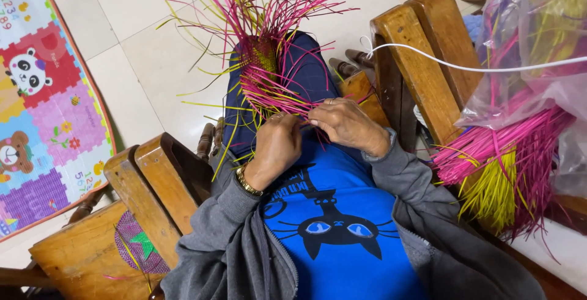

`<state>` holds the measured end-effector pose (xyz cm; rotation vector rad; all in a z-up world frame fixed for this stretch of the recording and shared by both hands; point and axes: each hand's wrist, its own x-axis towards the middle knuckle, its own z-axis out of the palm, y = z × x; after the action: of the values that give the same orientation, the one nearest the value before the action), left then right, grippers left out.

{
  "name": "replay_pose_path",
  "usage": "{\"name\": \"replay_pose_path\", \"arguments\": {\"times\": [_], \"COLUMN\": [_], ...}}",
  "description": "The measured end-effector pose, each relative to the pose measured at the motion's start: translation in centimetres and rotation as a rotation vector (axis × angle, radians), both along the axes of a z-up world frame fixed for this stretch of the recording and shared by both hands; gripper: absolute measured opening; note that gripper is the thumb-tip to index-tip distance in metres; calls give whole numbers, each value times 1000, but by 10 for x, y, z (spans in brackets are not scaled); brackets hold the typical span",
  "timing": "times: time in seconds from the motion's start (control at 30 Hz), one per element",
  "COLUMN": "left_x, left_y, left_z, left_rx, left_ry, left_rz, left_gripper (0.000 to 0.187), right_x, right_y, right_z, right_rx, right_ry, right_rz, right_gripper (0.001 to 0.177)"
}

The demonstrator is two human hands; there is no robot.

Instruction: A person is weaving together colorful plastic strands to create a structured object, likely a basket or decorative item.

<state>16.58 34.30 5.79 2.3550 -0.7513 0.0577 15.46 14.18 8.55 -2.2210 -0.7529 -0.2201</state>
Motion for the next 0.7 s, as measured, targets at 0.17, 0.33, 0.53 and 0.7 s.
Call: {"name": "replay_pose_path", "arguments": {"times": [0.17,0.33,0.53,0.7], "left_x": [2,5,11,17], "left_y": [-6,-12,-17,-19], "left_z": [18,16,17,17], "left_rx": [-389,-565,-630,-665], "left_ry": [63,42,49,48], "left_rz": [121,209,276,299], "left_gripper": [11,13,15,15], "right_x": [-4,2,7,12], "right_y": [10,16,15,19], "right_z": [-1,-9,-25,-23], "right_rx": [202,304,406,514], "right_ry": [1,-41,12,104], "right_rz": [-63,-80,-69,-26], "right_gripper": [12,16,16,18]}}
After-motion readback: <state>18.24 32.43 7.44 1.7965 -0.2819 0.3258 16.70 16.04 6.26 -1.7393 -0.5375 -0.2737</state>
